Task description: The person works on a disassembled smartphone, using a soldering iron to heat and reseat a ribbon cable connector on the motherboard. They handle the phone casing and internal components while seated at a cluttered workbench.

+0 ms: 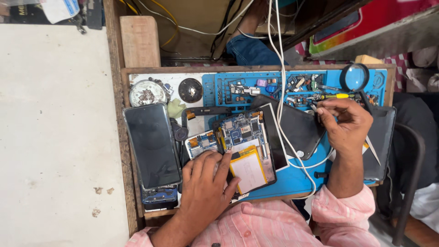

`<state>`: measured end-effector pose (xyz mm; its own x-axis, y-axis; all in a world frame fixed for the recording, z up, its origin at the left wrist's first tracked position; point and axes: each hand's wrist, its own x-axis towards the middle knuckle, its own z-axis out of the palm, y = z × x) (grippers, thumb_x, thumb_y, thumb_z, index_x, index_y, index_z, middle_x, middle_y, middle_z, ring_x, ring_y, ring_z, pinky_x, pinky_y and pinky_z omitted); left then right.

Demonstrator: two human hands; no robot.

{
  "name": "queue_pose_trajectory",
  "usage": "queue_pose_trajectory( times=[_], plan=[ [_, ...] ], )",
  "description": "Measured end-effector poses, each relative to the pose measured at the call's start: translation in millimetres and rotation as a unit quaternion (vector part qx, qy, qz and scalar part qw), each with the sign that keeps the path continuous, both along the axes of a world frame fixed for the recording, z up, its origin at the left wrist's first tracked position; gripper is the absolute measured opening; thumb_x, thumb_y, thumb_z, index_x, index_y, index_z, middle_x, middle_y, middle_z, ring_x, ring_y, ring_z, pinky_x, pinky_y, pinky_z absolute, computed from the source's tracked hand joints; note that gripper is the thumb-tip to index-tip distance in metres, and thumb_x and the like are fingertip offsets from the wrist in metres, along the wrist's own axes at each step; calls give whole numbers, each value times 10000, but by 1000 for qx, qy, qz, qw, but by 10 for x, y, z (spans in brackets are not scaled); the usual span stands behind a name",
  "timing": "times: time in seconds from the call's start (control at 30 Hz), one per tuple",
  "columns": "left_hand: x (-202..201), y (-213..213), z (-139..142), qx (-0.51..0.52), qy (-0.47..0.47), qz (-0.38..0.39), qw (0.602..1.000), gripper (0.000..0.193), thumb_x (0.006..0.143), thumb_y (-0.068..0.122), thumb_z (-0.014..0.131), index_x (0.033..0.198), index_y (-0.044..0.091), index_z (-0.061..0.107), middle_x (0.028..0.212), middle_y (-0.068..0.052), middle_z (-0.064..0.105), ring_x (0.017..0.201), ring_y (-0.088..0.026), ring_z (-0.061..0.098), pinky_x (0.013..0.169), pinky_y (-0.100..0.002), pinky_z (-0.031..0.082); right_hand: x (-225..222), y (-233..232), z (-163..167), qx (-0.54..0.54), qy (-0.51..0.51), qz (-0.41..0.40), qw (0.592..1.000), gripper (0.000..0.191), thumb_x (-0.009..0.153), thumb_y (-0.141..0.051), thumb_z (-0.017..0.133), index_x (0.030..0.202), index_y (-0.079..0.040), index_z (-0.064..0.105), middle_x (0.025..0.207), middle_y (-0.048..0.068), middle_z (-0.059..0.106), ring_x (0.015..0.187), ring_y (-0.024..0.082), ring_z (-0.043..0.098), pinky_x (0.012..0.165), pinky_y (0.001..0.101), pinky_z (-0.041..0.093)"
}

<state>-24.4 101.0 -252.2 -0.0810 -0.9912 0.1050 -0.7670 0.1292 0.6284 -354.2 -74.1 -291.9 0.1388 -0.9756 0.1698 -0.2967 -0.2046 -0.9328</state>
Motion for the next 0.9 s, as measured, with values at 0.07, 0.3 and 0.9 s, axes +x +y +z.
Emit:
queue_pose_trajectory(
  times=[0.07, 0.3, 0.9],
  plan=[
    [-2, 0, -10, 0, 4, 0, 1000, 608, 862, 350, 744, 1358, 33, 591, 1216, -117, 583, 1221, -303, 539, 973, -473, 365, -6, -3, -16, -7, 6, 8, 1000, 192, 976, 139, 731, 1133, 48, 669, 1026, 117, 721, 932, 134, 723, 876, 232, 592],
    [-3, -9, -36, -6, 17, -3, 1000, 612, 846, 347, 754, 1340, 21, 599, 1213, -117, 585, 1220, -296, 541, 975, -478, 370, -63, -17, -66, 18, 7, 5, 1000, 184, 981, 116, 744, 1144, 53, 687, 979, 99, 727, 851, 106, 703, 814, 216, 575],
    [6, -29, -29, -8, 9, 10, 1000, 608, 815, 340, 775, 1313, 34, 609, 1192, -114, 593, 1193, -313, 553, 961, -486, 371, -34, -37, -49, 37, -37, -26, 998, 183, 942, 121, 737, 1082, 19, 681, 1000, 74, 735, 856, 82, 685, 762, 202, 549]
  ],
)
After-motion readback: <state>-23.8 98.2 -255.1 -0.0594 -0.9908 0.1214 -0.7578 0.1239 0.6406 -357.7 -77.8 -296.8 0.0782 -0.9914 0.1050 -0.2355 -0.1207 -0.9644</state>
